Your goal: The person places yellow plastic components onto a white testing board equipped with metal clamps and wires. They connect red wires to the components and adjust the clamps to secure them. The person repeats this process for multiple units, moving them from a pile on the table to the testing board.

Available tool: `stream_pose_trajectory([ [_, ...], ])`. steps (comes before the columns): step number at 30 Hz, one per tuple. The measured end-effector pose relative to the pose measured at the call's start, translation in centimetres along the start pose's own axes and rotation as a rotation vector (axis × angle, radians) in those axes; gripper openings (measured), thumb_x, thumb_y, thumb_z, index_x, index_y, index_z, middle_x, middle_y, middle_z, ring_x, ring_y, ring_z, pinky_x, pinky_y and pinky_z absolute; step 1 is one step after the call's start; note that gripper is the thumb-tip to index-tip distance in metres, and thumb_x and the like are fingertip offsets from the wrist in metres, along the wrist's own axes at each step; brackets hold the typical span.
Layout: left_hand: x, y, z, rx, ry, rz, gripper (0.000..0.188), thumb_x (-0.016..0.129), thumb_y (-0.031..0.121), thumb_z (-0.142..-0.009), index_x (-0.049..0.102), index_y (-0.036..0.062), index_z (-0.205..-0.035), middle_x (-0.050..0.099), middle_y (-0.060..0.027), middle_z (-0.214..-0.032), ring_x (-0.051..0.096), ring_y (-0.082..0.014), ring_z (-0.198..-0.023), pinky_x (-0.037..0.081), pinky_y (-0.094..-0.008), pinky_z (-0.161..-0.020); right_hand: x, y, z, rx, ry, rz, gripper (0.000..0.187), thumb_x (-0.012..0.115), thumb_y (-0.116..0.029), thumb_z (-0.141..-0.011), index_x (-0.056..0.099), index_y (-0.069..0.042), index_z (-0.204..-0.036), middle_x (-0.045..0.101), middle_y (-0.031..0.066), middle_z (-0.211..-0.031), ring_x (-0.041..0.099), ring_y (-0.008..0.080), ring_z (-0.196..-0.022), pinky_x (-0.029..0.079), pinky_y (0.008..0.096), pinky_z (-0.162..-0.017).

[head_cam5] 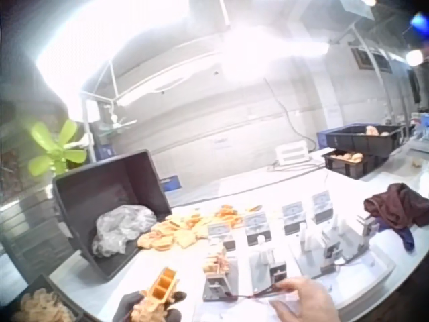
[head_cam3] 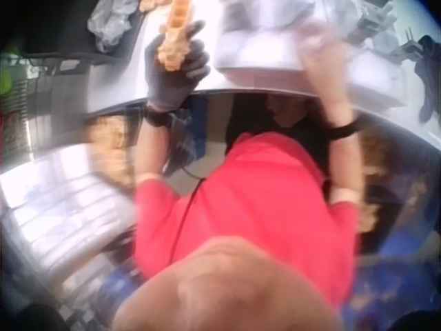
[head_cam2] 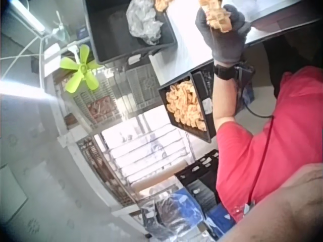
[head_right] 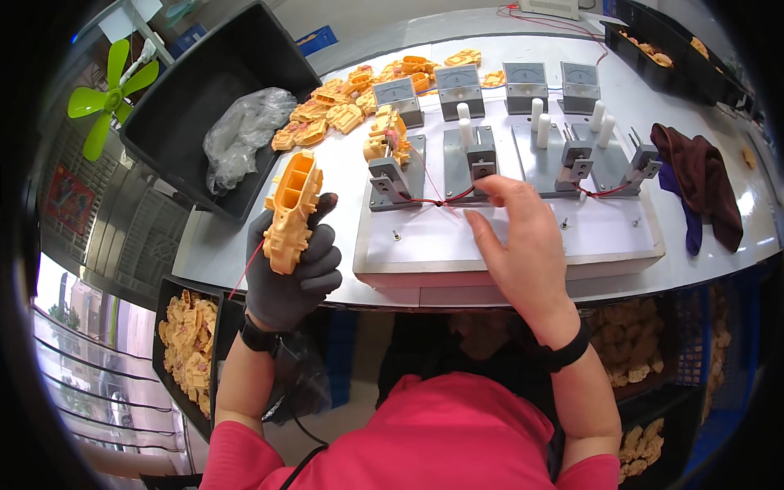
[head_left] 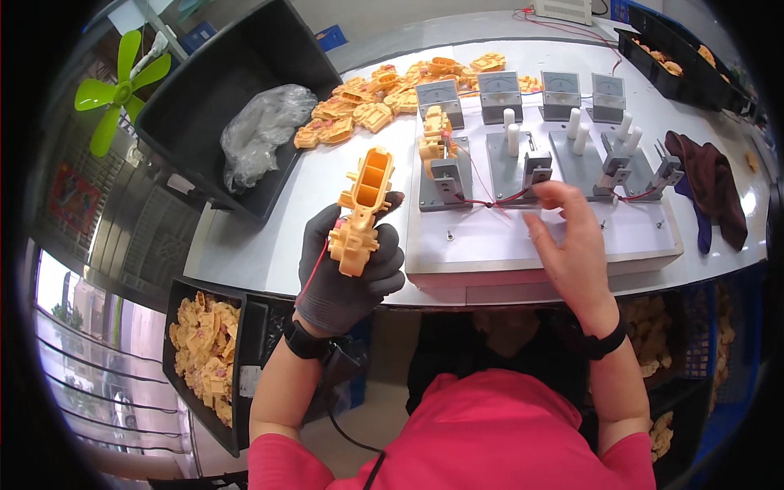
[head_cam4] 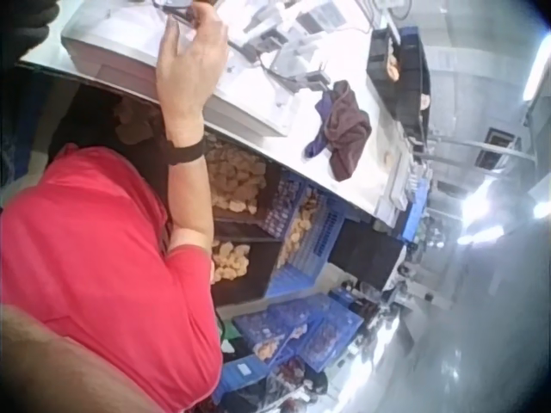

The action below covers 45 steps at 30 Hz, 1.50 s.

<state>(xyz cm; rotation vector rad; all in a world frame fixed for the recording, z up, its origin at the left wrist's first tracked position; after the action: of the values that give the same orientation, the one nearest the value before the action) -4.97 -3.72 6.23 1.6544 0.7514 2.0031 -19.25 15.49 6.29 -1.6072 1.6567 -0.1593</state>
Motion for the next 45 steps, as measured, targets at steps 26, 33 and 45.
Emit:
stream_pose_trajectory([
  [26, 0.2, -0.2, -2.5, -0.115, -0.011, -0.192, 0.05, 0.041, 0.057, -0.096, 0.053, 0.0088, -0.088, 0.035, 0.0024, -0.062, 0.032, -0.0095, -0.049, 0.028, -0.0256, -0.044, -0.7, 1.3, -1.3, 0.134, -0.071, -0.44, 0.037, 0.069, -0.013, -0.091, 0.06, -0.007, -0.127, 0.065, 0.0085, -0.107, 0.062, 0.0204, -0.099, 0.048, 0.0339, -0.089],
  [33, 0.7, -0.6, -3.5, -0.218, -0.139, -0.206, 0.051, 0.044, 0.057, -0.096, 0.055, 0.0071, -0.097, 0.041, 0.0008, -0.068, 0.037, -0.0101, -0.053, 0.031, -0.0253, -0.048, -1.0, 1.0, -1.5, 0.09, -0.075, -0.508, 0.03, 0.075, -0.015, -0.087, 0.061, -0.005, -0.112, 0.066, 0.008, -0.099, 0.063, 0.0197, -0.09, 0.051, 0.0327, -0.085],
  [45, 10.9, 7.9, -12.2, 0.429, 0.125, -1.817, 0.06, 0.052, 0.046, -0.1, 0.047, 0.0074, -0.145, 0.065, -0.0179, -0.116, 0.068, -0.022, -0.093, 0.055, -0.0341, -0.07, -1.4, 1.3, -1.2, 0.072, -0.049, -0.431, 0.033, 0.077, -0.016, -0.086, 0.062, -0.006, -0.114, 0.064, 0.0085, -0.099, 0.063, 0.0209, -0.089, 0.051, 0.0338, -0.082],
])
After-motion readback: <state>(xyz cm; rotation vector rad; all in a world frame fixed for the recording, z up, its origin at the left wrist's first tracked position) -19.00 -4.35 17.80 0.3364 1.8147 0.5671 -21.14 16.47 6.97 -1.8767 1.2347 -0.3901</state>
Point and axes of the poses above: each hand's wrist, its own z-axis away from the middle knuckle, its own x-axis out of the palm, y = z × x, the point moved 9 cm from there along -z, towards the middle knuckle
